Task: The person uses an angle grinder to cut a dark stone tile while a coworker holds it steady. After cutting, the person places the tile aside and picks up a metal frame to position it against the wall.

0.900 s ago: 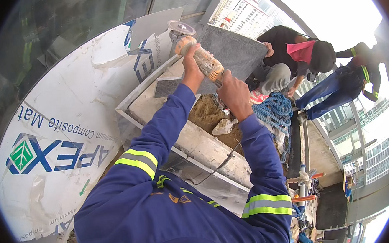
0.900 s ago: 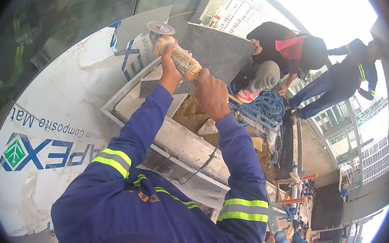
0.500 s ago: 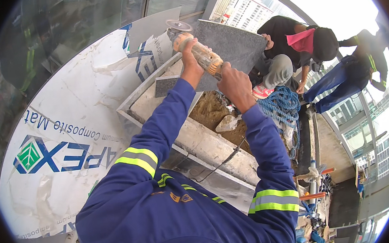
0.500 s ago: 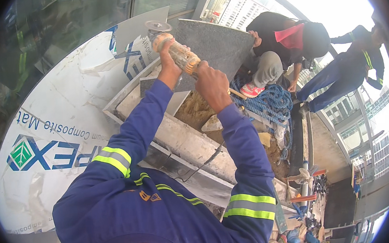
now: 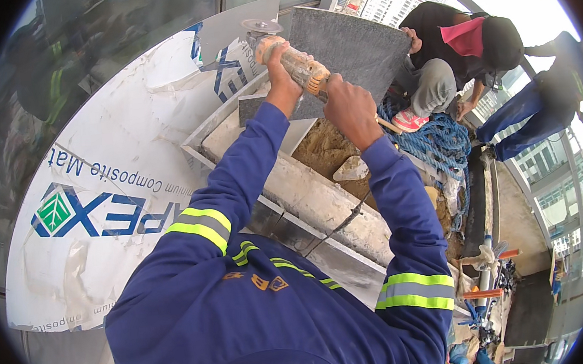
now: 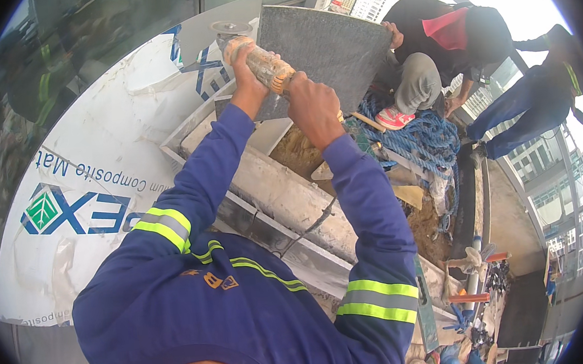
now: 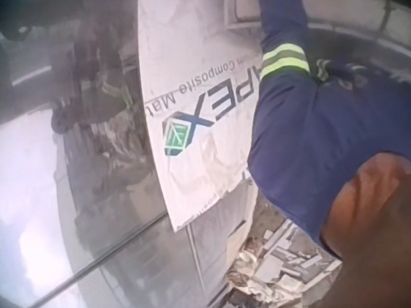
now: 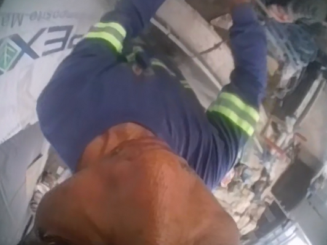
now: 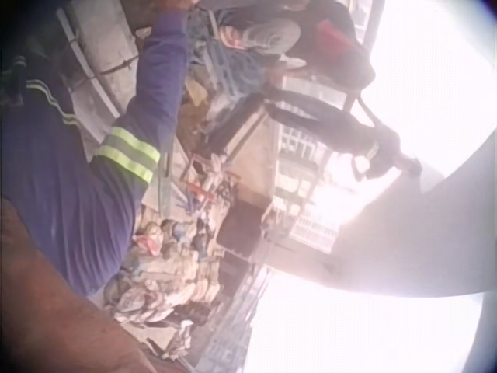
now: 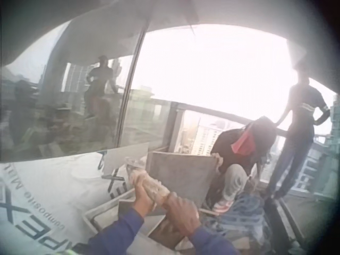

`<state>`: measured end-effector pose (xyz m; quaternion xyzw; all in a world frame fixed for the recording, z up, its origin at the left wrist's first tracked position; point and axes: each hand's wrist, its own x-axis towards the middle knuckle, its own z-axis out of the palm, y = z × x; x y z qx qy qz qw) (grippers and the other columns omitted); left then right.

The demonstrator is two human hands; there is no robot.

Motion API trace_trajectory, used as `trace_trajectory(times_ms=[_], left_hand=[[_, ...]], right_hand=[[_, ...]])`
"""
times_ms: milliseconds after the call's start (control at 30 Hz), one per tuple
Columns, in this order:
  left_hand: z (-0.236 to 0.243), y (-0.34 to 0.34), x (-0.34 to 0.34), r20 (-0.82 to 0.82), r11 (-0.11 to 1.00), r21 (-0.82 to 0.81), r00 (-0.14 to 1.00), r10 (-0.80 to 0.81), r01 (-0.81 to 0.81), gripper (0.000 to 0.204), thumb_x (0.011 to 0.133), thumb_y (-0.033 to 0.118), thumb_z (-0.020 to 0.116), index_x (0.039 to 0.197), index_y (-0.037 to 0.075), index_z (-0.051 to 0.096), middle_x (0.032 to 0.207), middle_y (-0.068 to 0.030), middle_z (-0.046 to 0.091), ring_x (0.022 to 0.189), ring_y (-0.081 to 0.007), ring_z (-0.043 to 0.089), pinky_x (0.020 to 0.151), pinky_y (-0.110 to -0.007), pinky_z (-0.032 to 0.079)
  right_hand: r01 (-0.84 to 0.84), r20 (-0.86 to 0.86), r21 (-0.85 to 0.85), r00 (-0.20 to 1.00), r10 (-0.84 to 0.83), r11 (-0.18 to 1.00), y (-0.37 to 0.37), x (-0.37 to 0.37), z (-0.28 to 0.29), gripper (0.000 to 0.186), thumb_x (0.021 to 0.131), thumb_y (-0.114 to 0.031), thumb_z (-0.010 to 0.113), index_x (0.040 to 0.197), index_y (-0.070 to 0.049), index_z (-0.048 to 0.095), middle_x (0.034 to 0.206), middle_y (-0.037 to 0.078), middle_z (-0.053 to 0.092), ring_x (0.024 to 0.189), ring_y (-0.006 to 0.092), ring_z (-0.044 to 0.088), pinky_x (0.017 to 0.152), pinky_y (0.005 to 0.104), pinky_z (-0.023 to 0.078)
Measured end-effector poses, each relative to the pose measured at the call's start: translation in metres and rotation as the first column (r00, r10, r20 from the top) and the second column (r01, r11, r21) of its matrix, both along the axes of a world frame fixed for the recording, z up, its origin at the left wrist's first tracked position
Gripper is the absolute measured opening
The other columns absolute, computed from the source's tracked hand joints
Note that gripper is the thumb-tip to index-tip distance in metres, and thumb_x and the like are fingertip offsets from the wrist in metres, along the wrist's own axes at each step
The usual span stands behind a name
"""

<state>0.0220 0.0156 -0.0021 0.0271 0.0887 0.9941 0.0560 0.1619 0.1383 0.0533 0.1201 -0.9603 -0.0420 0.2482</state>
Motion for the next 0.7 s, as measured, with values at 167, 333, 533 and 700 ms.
trace_trajectory(times_ms=[167, 333, 533, 700], left_hand=[[-0.003, 0.003, -0.002, -0.010, 1.000, 0.006, 1.000, -0.007, 0.007, 0.042, 0.081, 0.030, 0.073, 0.111, 0.011, 0.051, 0.088, -0.0155, 0.058, 0.079, -0.0339, 0.062, 0.078, -0.052, 0.055], [-0.002, 0.005, -0.015, -0.029, 0.999, -0.022, 0.999, 0.024, -0.025, 0.043, 0.080, 0.031, 0.073, 0.111, 0.011, 0.051, 0.088, -0.0150, 0.058, 0.077, -0.0342, 0.062, 0.078, -0.053, 0.055], [0.000, 0.007, -0.022, -0.010, 1.000, -0.001, 1.000, 0.016, -0.016, 0.045, 0.079, 0.031, 0.074, 0.111, 0.011, 0.050, 0.088, -0.0142, 0.057, 0.077, -0.0339, 0.061, 0.079, -0.053, 0.056], [0.001, 0.010, -0.026, 0.002, 1.000, 0.001, 1.000, 0.013, -0.013, 0.045, 0.079, 0.031, 0.074, 0.112, 0.011, 0.050, 0.089, -0.0146, 0.057, 0.078, -0.0335, 0.061, 0.080, -0.052, 0.056]], right_hand=[[-0.036, 0.017, -0.046, 0.999, 0.037, 0.998, 0.009, -0.002, -0.002, 0.017, 0.083, -0.007, 0.064, 0.097, 0.001, 0.058, 0.082, 0.023, 0.073, 0.077, 0.0402, 0.074, 0.069, 0.0471, 0.060], [-0.036, 0.033, -0.054, 0.999, 0.038, 0.998, 0.011, -0.006, 0.004, 0.018, 0.084, -0.008, 0.066, 0.097, 0.001, 0.058, 0.083, 0.023, 0.073, 0.077, 0.0393, 0.074, 0.068, 0.0464, 0.060], [-0.036, 0.064, -0.039, 0.997, 0.038, 0.999, 0.015, -0.022, 0.005, 0.021, 0.084, -0.009, 0.067, 0.099, 0.002, 0.058, 0.085, 0.023, 0.073, 0.079, 0.0389, 0.074, 0.069, 0.0460, 0.060], [-0.003, 0.067, -0.037, 0.998, 0.006, 0.999, 0.012, -0.026, 0.006, 0.021, 0.083, -0.008, 0.067, 0.099, 0.002, 0.058, 0.086, 0.023, 0.073, 0.080, 0.0395, 0.074, 0.071, 0.0462, 0.059]])
